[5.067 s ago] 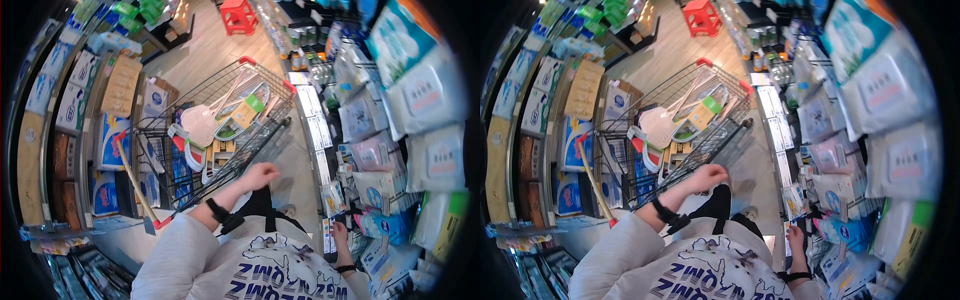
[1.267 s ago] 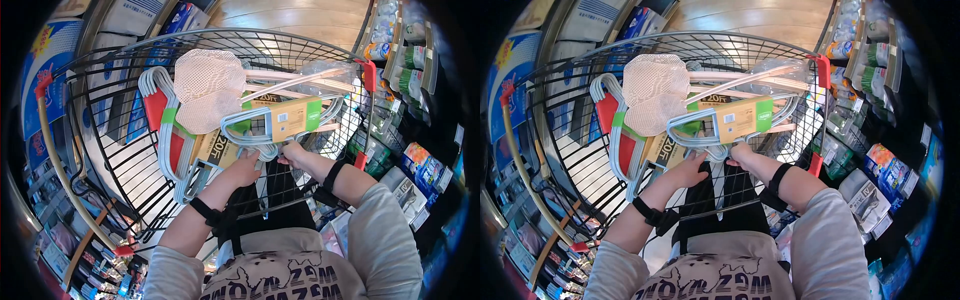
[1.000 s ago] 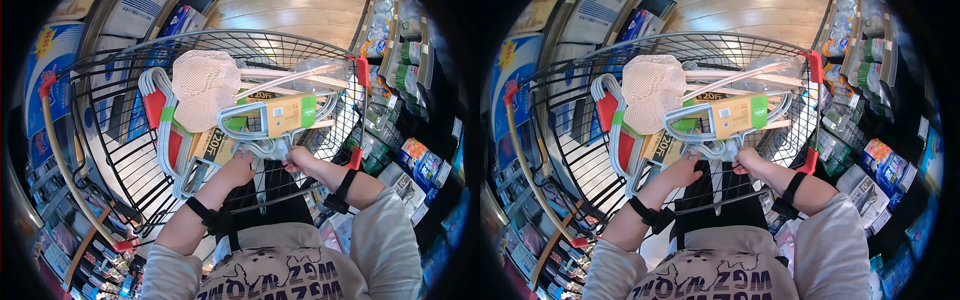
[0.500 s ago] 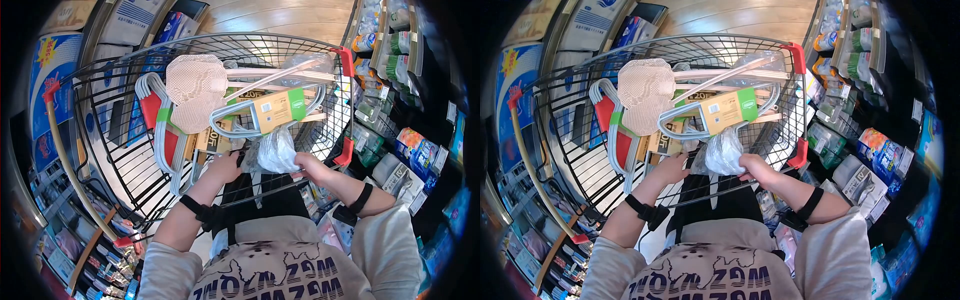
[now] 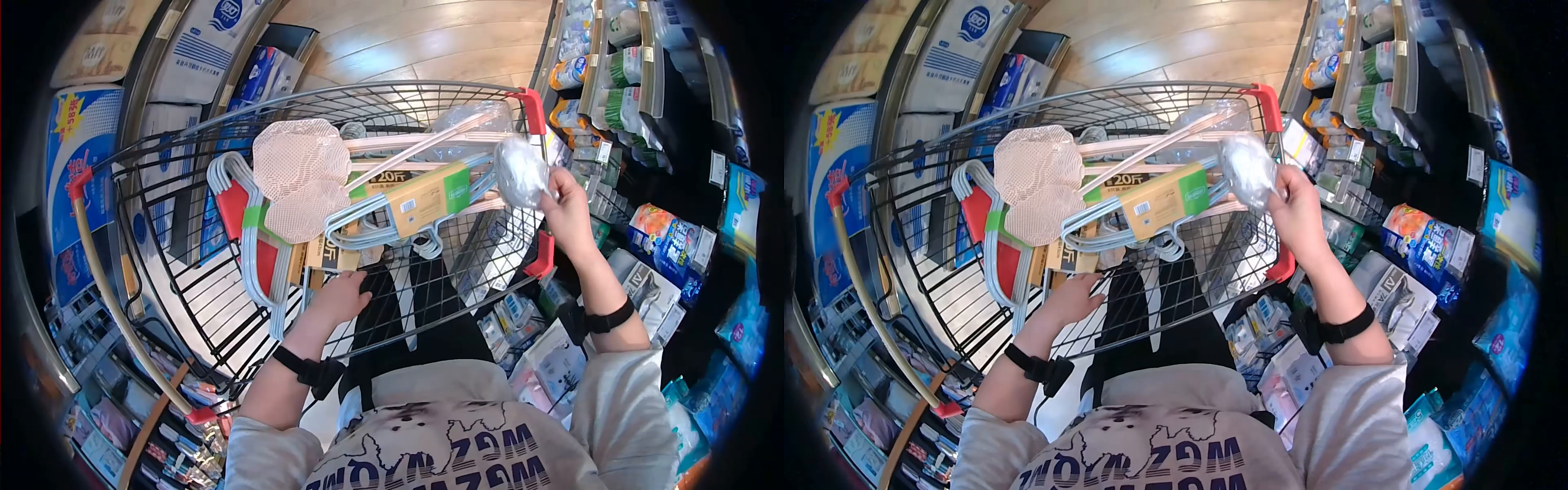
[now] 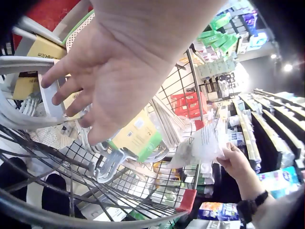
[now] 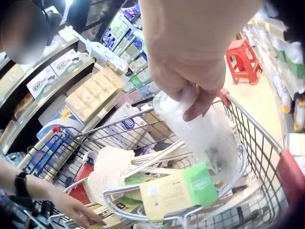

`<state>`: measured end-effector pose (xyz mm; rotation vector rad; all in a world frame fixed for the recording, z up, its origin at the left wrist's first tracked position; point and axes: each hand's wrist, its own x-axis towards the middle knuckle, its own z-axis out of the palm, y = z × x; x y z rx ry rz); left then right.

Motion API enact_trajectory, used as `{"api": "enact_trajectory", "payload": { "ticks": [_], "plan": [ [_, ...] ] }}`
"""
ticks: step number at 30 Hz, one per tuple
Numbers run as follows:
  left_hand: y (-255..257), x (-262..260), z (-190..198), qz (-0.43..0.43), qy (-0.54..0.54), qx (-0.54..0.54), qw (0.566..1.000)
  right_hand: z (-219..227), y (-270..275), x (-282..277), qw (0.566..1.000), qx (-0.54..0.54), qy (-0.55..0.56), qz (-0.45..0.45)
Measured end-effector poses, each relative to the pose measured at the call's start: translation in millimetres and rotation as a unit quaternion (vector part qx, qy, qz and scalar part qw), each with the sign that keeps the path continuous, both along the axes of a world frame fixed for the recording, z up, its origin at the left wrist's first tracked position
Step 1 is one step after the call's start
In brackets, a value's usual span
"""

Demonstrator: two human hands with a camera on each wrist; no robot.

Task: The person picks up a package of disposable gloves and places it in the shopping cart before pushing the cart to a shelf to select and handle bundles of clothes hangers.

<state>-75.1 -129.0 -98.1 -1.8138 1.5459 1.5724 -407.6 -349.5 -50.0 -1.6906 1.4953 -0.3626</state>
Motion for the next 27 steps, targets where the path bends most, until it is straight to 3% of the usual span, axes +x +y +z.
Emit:
{"api": "enact_trajectory", "payload": {
  "ticks": [2,7,10,12,13,17,20,21,22,23,27],
  "plan": [
    [-9.8,-3.9,4.4,0.032,0.021,-0.003,0.999,3.6,-15.8,18.8,0.987,-0.158,0.0,0.022],
    [-25.0,-9.4,0.7,0.042,0.049,-0.095,0.993,6.2,-31.3,75.3,0.974,-0.206,-0.032,0.09],
    [-33.9,-13.7,0.3,0.062,0.057,-0.096,0.992,-0.1,-32.3,115.1,0.957,-0.253,-0.049,0.134],
    [-35.0,-16.2,-2.7,0.058,0.06,-0.112,0.99,-27.0,-37.1,136.0,0.952,-0.208,0.037,0.221],
    [-35.8,-17.8,-3.1,0.055,0.06,-0.11,0.991,-44.5,-38.3,141.9,0.952,-0.208,0.035,0.22],
    [-38.7,-21.9,-5.3,0.058,0.049,-0.101,0.992,-100.4,-33.0,167.5,0.932,-0.191,-0.015,0.306],
    [-34.7,-20.3,-7.4,0.083,0.056,-0.102,0.99,-104.7,-32.5,180.2,0.913,-0.205,-0.084,0.344],
    [-34.3,-19.6,-8.0,0.093,0.06,-0.105,0.988,-103.4,-42.6,182.0,0.949,0.013,0.0,0.314],
    [-34.0,-17.9,-8.4,0.106,0.062,-0.108,0.986,-107.4,-53.7,185.2,0.931,0.23,0.086,0.272],
    [-35.1,-16.9,-8.4,0.109,0.061,-0.108,0.986,-119.9,-64.0,182.4,0.937,0.177,0.102,0.283],
    [-43.5,-10.7,-2.3,0.178,0.043,-0.217,0.959,-153.9,-76.4,178.5,0.937,0.128,0.114,0.306]
  ]
}}
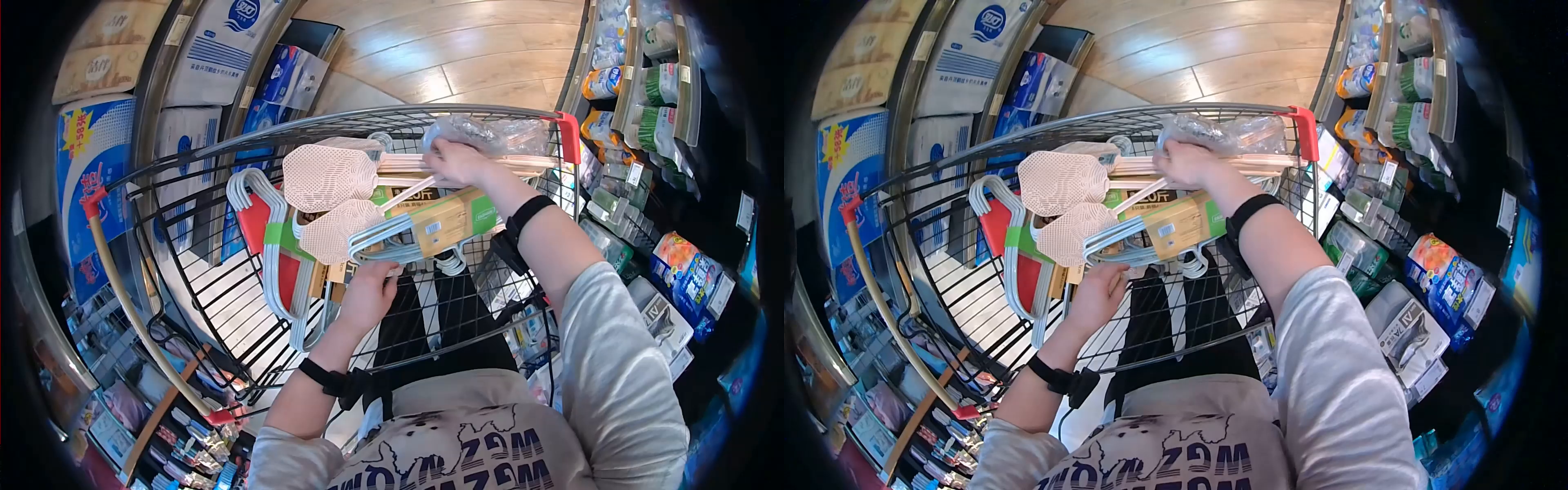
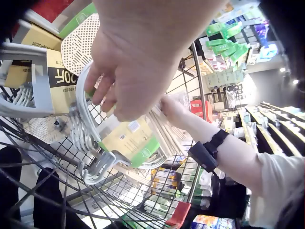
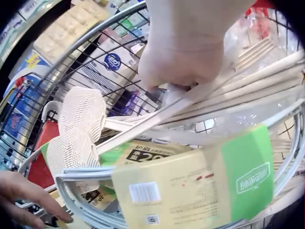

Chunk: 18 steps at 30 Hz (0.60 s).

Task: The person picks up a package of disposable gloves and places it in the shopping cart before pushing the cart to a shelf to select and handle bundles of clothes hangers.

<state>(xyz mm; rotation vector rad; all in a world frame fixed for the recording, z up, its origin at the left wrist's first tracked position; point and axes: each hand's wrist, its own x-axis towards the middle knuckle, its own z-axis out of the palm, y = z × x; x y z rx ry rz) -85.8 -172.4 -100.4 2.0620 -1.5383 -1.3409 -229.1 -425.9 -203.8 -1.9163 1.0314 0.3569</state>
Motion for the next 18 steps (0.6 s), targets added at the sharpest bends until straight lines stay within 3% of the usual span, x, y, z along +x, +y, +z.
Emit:
{"api": "enact_trajectory", "payload": {
  "ticks": [1,3,5,7,11,12,13,18],
  "plan": [
    [-4.1,1.7,2.7,0.027,-0.016,-0.042,0.999,1.3,1.6,-3.7,1.0,-0.002,0.001,-0.001],
    [-10.2,5.5,7.2,0.039,-0.027,-0.05,0.998,14.0,10.9,-17.9,0.979,-0.093,-0.182,0.023],
    [-13.8,8.9,11.3,0.054,-0.087,-0.131,0.986,44.4,24.6,-32.6,0.948,-0.203,-0.243,0.046],
    [-10.8,12.8,8.1,0.064,-0.084,-0.122,0.987,68.0,50.9,-48.1,0.982,-0.111,-0.145,0.057],
    [-3.2,19.4,23.4,0.075,-0.049,-0.075,0.993,42.7,82.1,-56.3,0.965,-0.167,-0.157,0.126],
    [1.5,22.9,31.3,0.066,-0.054,-0.087,0.993,31.8,87.3,-55.6,0.961,-0.208,-0.103,0.15],
    [4.0,27.8,46.0,0.067,-0.059,-0.087,0.992,22.6,92.6,-53.6,0.952,-0.246,-0.05,0.173],
    [38.3,74.4,138.6,0.133,-0.172,-0.116,0.969,18.7,92.3,-36.6,0.976,-0.137,0.081,0.147]
  ]
}}
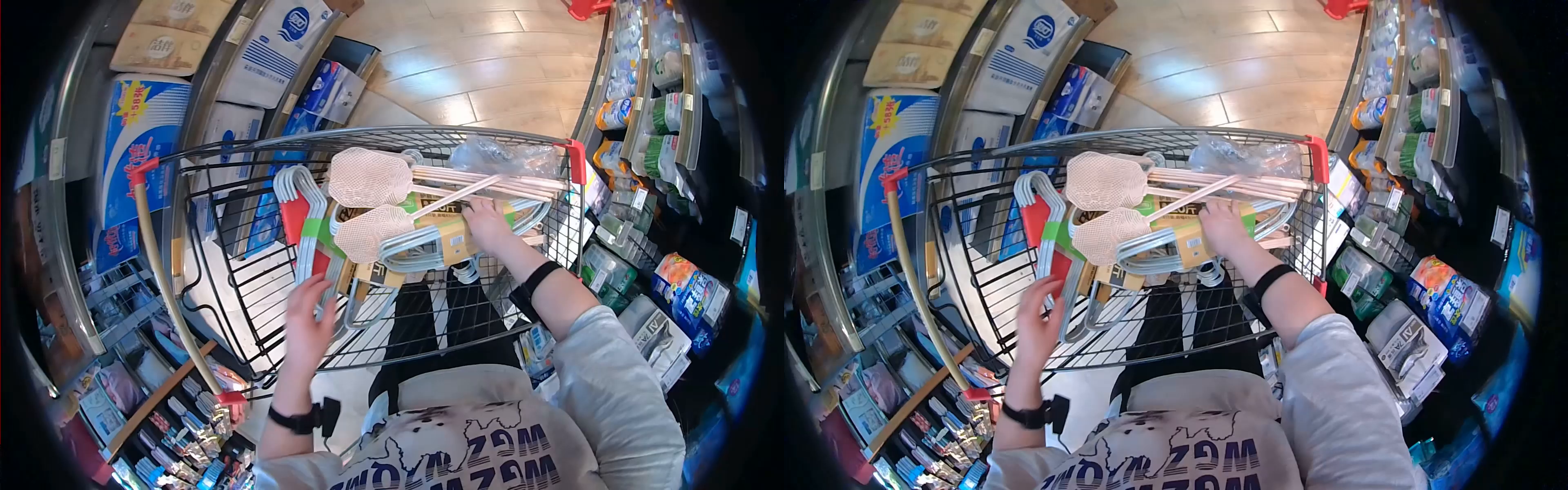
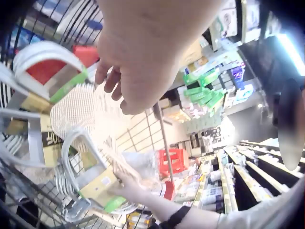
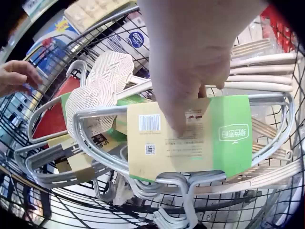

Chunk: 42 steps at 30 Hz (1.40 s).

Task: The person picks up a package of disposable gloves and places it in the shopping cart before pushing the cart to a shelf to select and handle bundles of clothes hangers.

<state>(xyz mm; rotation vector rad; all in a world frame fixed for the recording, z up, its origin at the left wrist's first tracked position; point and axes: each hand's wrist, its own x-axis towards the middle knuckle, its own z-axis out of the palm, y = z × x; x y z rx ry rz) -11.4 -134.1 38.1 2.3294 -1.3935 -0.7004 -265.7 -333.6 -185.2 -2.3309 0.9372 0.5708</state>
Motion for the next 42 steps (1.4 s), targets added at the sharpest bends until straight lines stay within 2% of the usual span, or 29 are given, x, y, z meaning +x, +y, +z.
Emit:
{"api": "enact_trajectory", "payload": {
  "ticks": [2,5,6,7,9,11,13,15,17,18,22,24,25,26,28,29,31,32,33,35,37,38,39,41,42],
  "plan": [
    [23.0,24.6,37.8,0.037,-0.079,-0.013,0.996,22.1,0.2,-2.4,0.998,0.056,-0.014,-0.005],
    [58.0,58.8,85.4,0.097,-0.203,-0.036,0.974,33.3,8.4,-17.1,0.996,-0.009,-0.083,0.024],
    [67.7,65.9,97.0,0.119,-0.217,-0.043,0.968,34.8,10.9,-17.3,0.998,0.029,-0.059,0.01],
    [77.5,72.8,104.8,0.142,-0.231,-0.049,0.961,23.5,12.6,-18.3,0.998,0.02,-0.064,0.013],
    [102.3,89.4,112.8,0.116,-0.273,-0.029,0.955,-6.7,18.6,-16.9,0.999,-0.033,-0.021,0.013],
    [120.2,95.9,114.6,0.125,-0.277,-0.023,0.952,-13.1,16.7,-7.6,0.998,-0.053,-0.026,-0.002],
    [134.8,101.0,112.7,0.127,-0.301,-0.015,0.945,8.0,12.0,3.9,0.998,0.021,0.051,0.023],
    [148.1,105.4,111.6,0.132,-0.321,-0.014,0.938,14.6,24.2,-1.1,0.999,-0.002,0.032,0.035],
    [158.9,111.6,111.8,0.149,-0.312,-0.01,0.938,27.7,38.8,-9.3,0.994,0.101,-0.011,0.051],
    [164.6,115.0,110.5,0.143,-0.318,-0.008,0.937,36.1,52.3,-15.8,0.996,0.044,-0.01,0.079],
    [157.8,110.6,118.5,0.141,-0.278,-0.037,0.949,106.9,76.4,-36.2,0.991,-0.011,-0.082,0.102],
    [148.5,107.0,120.5,0.13,-0.243,-0.066,0.959,149.0,77.1,-41.6,0.985,0.03,-0.163,0.049],
    [143.0,105.5,121.4,0.116,-0.21,-0.088,0.967,177.9,73.2,-40.4,0.985,0.02,-0.162,0.049],
    [136.5,103.4,122.1,0.117,-0.183,-0.099,0.971,210.9,69.3,-37.9,0.977,0.033,-0.209,0.003],
    [122.6,98.6,121.9,0.139,-0.078,-0.131,0.979,258.3,61.8,-38.5,0.957,0.033,-0.278,-0.08],
    [116.2,97.0,119.5,0.146,-0.027,-0.149,0.978,283.2,60.7,-36.9,0.957,0.015,-0.277,-0.079],
    [100.3,93.7,118.4,0.09,-0.002,-0.166,0.982,332.0,60.8,-28.8,0.884,0.048,-0.366,-0.287],
    [95.7,94.5,121.8,0.076,-0.025,-0.174,0.982,339.4,59.5,-30.3,0.833,0.101,-0.416,-0.349],
    [93.3,96.4,125.2,0.062,-0.049,-0.18,0.98,349.9,60.2,-29.2,0.797,0.095,-0.46,-0.378],
    [103.3,118.2,126.8,0.087,-0.137,-0.191,0.968,367.1,64.6,-30.0,0.701,0.134,-0.545,-0.44],
    [133.3,156.2,111.5,0.127,-0.175,-0.147,0.965,378.2,72.7,-29.2,0.598,0.175,-0.61,-0.49],
    [154.0,178.1,96.9,0.135,-0.214,-0.136,0.958,378.6,76.4,-35.1,0.561,0.227,-0.617,-0.504],
    [161.3,187.5,105.1,0.162,-0.174,-0.11,0.965,386.5,81.9,-35.8,0.558,0.213,-0.627,-0.5],
    [165.9,197.6,108.7,0.164,-0.157,-0.139,0.964,399.6,93.7,-27.3,0.468,0.283,-0.661,-0.514],
    [163.2,196.0,110.6,0.188,-0.011,-0.138,0.972,402.0,98.4,-22.7,0.434,0.291,-0.675,-0.521]
  ]
}}
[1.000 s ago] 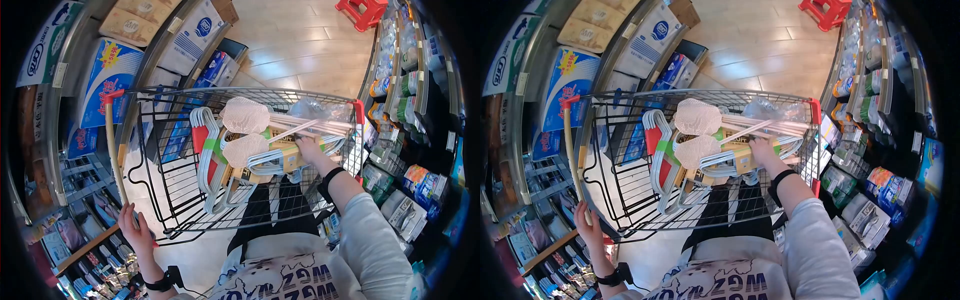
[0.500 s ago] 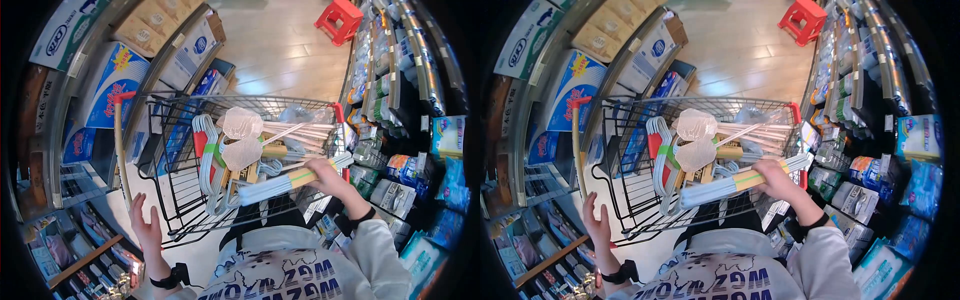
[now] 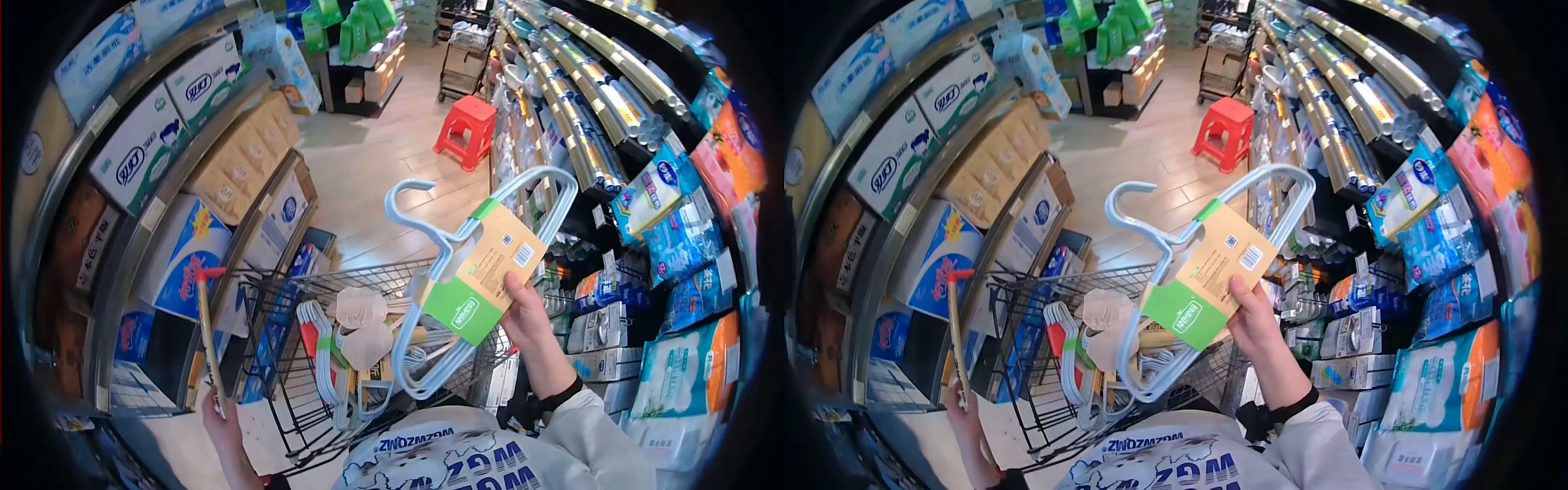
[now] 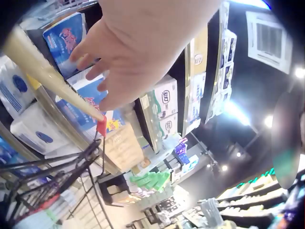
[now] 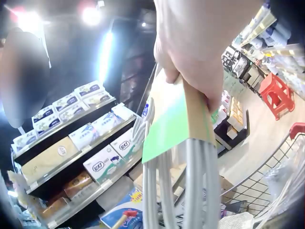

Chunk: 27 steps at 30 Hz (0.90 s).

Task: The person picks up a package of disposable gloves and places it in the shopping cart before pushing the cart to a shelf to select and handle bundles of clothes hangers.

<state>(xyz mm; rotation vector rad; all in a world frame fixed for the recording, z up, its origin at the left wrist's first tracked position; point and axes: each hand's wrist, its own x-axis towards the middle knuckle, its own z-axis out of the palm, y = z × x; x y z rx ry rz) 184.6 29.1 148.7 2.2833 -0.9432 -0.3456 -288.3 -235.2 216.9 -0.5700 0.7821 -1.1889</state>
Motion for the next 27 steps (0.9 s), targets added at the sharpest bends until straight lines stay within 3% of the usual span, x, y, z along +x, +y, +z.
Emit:
{"api": "enact_trajectory", "payload": {
  "ticks": [1,3,5,7,10,11,12,14,16,17,19,21,27],
  "plan": [
    [-6.0,-9.5,11.4,0.002,0.146,-0.023,0.989,2.0,4.5,6.3,1.0,-0.007,-0.002,-0.004],
    [-37.4,-55.0,36.8,-0.073,0.255,-0.064,0.962,4.6,11.8,20.0,0.997,-0.013,-0.074,0.011],
    [-65.2,-95.9,53.0,-0.205,0.294,-0.083,0.93,5.9,17.4,34.5,0.994,-0.021,-0.103,0.029],
    [-92.9,-127.4,56.6,-0.311,0.264,-0.169,0.898,13.4,22.3,47.8,0.991,0.001,-0.132,0.035],
    [-110.8,-152.2,88.0,-0.324,0.473,-0.162,0.803,14.3,26.3,59.7,0.985,-0.011,-0.152,0.081],
    [-111.7,-155.1,95.8,-0.286,0.514,-0.135,0.797,15.8,28.7,63.0,0.981,-0.008,-0.159,0.113],
    [-112.1,-148.2,90.6,-0.312,0.526,-0.108,0.784,15.2,30.6,64.4,0.981,-0.023,-0.159,0.112],
    [-108.9,-137.3,83.5,-0.347,0.53,-0.086,0.769,10.1,33.8,67.1,0.967,-0.041,-0.16,0.195],
    [-100.5,-134.3,85.9,-0.318,0.639,-0.089,0.695,4.9,39.5,68.2,0.962,-0.041,-0.161,0.218],
    [-96.1,-130.9,81.4,-0.325,0.635,-0.089,0.695,2.6,42.2,69.1,0.956,-0.027,-0.162,0.242],
    [-86.9,-126.0,75.1,-0.33,0.718,-0.024,0.612,1.1,45.9,71.0,0.957,-0.022,-0.161,0.241],
    [-83.3,-128.8,69.5,-0.337,0.72,-0.032,0.606,-3.0,45.8,73.2,0.945,-0.007,-0.167,0.28],
    [-77.5,-138.6,74.8,-0.321,0.739,-0.063,0.589,-5.0,51.8,74.9,0.945,-0.01,-0.161,0.286]
  ]
}}
